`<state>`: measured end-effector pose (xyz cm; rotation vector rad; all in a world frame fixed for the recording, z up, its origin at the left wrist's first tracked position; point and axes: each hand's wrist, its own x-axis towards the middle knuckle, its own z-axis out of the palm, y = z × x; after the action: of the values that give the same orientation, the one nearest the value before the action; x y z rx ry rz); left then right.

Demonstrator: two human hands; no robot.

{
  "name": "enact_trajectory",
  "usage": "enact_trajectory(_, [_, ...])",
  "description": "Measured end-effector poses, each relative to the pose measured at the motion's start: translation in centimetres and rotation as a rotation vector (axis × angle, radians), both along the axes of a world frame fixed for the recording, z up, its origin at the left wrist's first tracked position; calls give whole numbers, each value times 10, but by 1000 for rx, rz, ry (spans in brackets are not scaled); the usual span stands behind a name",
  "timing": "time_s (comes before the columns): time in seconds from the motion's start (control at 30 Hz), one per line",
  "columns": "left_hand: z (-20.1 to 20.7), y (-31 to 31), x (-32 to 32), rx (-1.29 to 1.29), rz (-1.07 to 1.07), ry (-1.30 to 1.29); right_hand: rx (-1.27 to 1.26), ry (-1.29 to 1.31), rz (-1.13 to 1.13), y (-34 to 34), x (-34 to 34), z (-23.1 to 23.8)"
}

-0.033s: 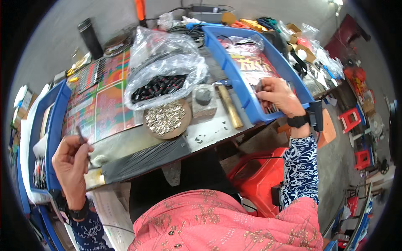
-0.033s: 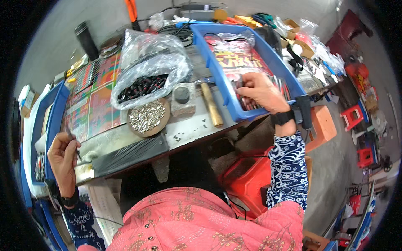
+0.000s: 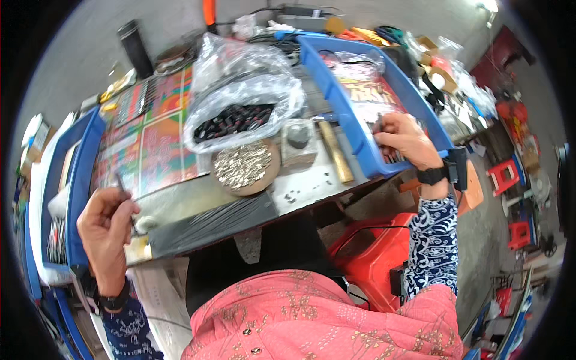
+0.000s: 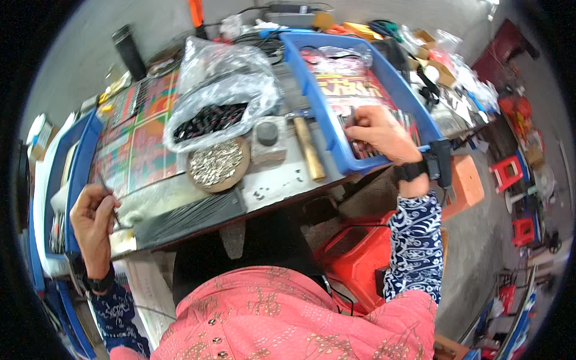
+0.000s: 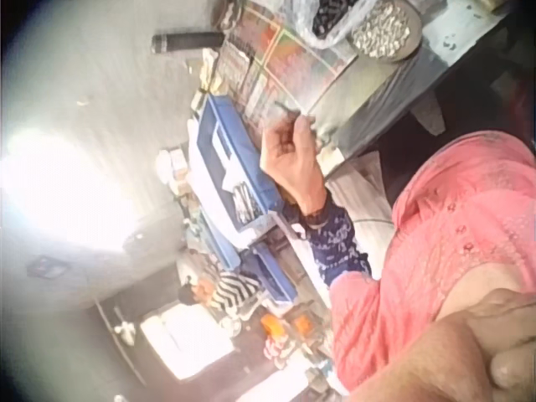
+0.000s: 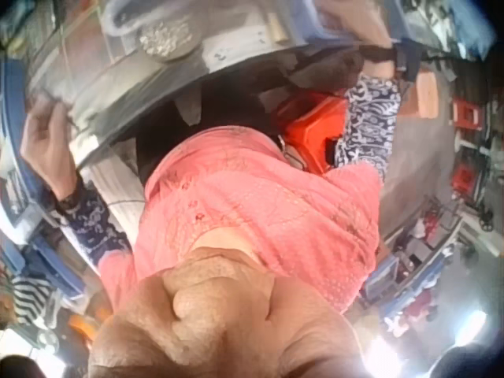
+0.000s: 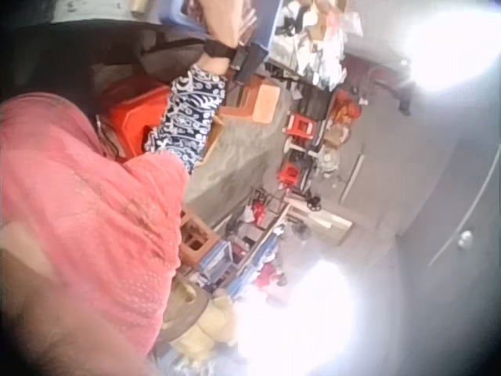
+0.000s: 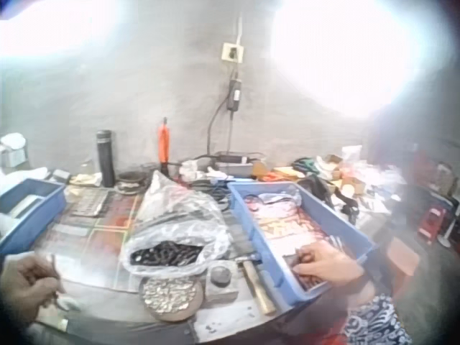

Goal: The person assembles small electronic components by hand at a workbench. They pick up a black plastic housing, insert a metal pin, and then insert a red wire into the housing. The process is repeated for multiple units, with finished items placed into a blue tray.

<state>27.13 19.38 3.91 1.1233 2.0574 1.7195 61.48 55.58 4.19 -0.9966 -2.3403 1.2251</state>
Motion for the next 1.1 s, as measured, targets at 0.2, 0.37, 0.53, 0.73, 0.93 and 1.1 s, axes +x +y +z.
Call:
enact_trajectory(0.2, [-1,2,26,1,-91,-139,55,88,-184,-16,-2,1])
enact_trajectory(0.37, [-7,5,35,34,-141,-220,482,426,-385,-52,-17,6])
enact_trajectory(0.53, [-15,6,40,74,-235,-400,401,525,-295,-116,-49,9])
enact_trajectory(0.73, [-26,2,49,111,-316,-518,-119,456,16,-174,-92,-9])
enact_trajectory(0.93, [-28,-2,56,74,-329,-592,-213,436,279,-201,-117,-27])
enact_trajectory(1.1, [-32,-2,60,90,-309,-597,-335,414,357,-211,-125,-30])
